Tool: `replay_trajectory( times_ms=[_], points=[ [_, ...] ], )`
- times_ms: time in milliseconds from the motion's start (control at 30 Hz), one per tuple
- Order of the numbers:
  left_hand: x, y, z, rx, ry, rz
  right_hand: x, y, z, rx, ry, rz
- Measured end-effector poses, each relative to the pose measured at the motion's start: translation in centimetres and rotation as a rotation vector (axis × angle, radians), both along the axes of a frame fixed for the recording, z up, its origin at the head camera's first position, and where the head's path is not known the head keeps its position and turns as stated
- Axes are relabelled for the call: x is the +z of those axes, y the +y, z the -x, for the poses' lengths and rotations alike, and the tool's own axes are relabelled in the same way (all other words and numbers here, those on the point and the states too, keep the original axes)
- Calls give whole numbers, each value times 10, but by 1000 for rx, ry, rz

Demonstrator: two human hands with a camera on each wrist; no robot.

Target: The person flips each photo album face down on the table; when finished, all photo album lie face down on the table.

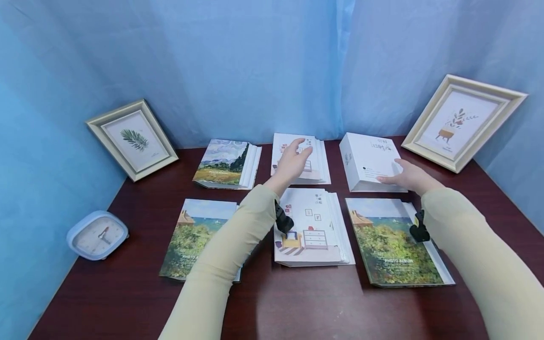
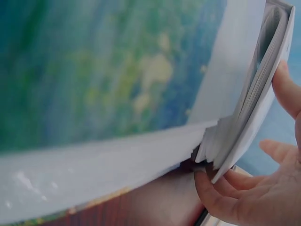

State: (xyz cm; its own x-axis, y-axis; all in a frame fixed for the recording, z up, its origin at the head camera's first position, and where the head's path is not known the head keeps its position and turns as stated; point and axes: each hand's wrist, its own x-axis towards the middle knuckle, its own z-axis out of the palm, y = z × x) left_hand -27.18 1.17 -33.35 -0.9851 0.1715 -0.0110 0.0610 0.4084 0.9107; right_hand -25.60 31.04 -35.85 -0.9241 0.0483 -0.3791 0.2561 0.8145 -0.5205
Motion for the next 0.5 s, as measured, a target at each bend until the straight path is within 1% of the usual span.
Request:
replay_trajectory(
  times_ms=[133, 267, 400, 500],
  points=[
    [3, 15, 0, -35, -6, -4, 3, -3, 3, 35, -18, -27],
    [5, 27, 0, -48, -52, -9, 5, -7, 4, 38, -21, -23],
    [2, 42, 5, -51, -89, -54, 5, -7, 7, 8, -25, -10],
    [-5, 53, 8, -71, -98, -74, 3, -5, 8, -15, -31, -6]
  ],
)
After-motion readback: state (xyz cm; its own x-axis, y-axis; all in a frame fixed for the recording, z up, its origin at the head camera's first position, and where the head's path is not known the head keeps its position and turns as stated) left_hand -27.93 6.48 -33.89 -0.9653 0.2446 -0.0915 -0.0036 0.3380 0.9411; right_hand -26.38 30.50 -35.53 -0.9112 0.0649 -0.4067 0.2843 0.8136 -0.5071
